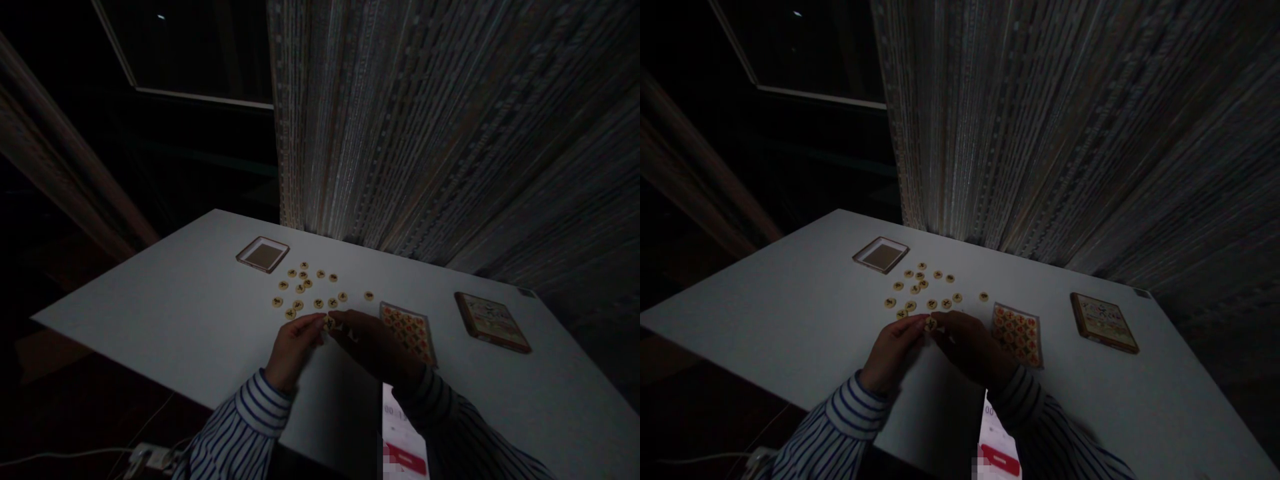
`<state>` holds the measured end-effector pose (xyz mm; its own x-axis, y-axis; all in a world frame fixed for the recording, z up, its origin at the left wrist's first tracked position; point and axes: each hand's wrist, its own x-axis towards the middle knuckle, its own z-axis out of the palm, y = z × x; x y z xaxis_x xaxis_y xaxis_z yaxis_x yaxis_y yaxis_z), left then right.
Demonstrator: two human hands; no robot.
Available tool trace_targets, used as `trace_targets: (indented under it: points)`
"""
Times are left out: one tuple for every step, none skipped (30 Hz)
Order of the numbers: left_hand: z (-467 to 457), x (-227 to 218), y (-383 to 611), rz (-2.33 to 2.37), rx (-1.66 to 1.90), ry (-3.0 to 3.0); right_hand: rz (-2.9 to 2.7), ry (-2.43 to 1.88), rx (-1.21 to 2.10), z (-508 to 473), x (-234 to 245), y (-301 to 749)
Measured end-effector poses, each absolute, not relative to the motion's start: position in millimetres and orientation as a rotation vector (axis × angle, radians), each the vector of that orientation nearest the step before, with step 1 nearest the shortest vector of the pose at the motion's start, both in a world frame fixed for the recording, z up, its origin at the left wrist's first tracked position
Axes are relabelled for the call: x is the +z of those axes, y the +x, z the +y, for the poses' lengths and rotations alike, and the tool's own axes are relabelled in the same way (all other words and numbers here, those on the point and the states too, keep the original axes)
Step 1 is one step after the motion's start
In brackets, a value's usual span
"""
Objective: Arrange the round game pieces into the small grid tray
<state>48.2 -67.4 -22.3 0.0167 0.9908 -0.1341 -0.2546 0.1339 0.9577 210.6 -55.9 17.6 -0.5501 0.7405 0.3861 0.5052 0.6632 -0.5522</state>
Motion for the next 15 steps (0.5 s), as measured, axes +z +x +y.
trace_targets:
  points:
    - [-67.3,-22.2,49.2,1.076,1.214,0.94,-2.259,-0.953,0.516,-56.8,17.7,211.9]
    - [-67.3,-22.0,50.3,1.074,1.207,0.952,-2.249,-0.956,0.524,-57.7,17.8,213.2]
    - [-67.2,-21.8,51.5,1.076,1.201,0.959,-2.242,-0.969,0.531,-58.6,17.7,214.6]
    - [-67.2,-21.7,52.8,1.08,1.194,0.96,-2.238,-0.994,0.536,-59.5,17.4,215.9]
    - [-67.1,-21.6,54.2,1.084,1.188,0.957,-2.232,-1.026,0.541,-60.4,17.1,217.3]
    - [-67.1,-21.4,55.7,1.083,1.181,0.951,-2.22,-1.057,0.549,-61.3,16.7,218.7]
    - [-67.1,-21.1,57.3,1.079,1.174,0.943,-2.2,-1.083,0.563,-62.3,16.3,220.2]
    - [-67.2,-20.7,58.9,1.073,1.165,0.931,-2.174,-1.101,0.586,-63.2,16.1,221.7]
    - [-67.4,-20.0,60.7,1.067,1.158,0.917,-2.148,-1.112,0.614,-64.1,15.8,223.3]
    - [-67.5,-19.2,62.5,1.056,1.149,0.903,-2.127,-1.121,0.638,-64.9,15.6,225.0]
    - [-67.7,-18.3,64.5,1.045,1.142,0.887,-2.107,-1.128,0.65,-65.6,15.1,226.7]
    - [-67.9,-17.3,66.5,1.033,1.139,0.871,-2.087,-1.135,0.653,-66.2,14.4,228.5]
    - [-68.1,-16.3,68.6,1.022,1.139,0.853,-2.063,-1.139,0.648,-66.6,13.2,230.3]
    - [-68.3,-15.5,70.7,1.011,1.143,0.834,-2.043,-1.135,0.647,-67.0,11.7,232.1]
    - [-68.4,-14.8,72.8,1.001,1.147,0.815,-2.025,-1.129,0.654,-67.2,9.8,233.8]
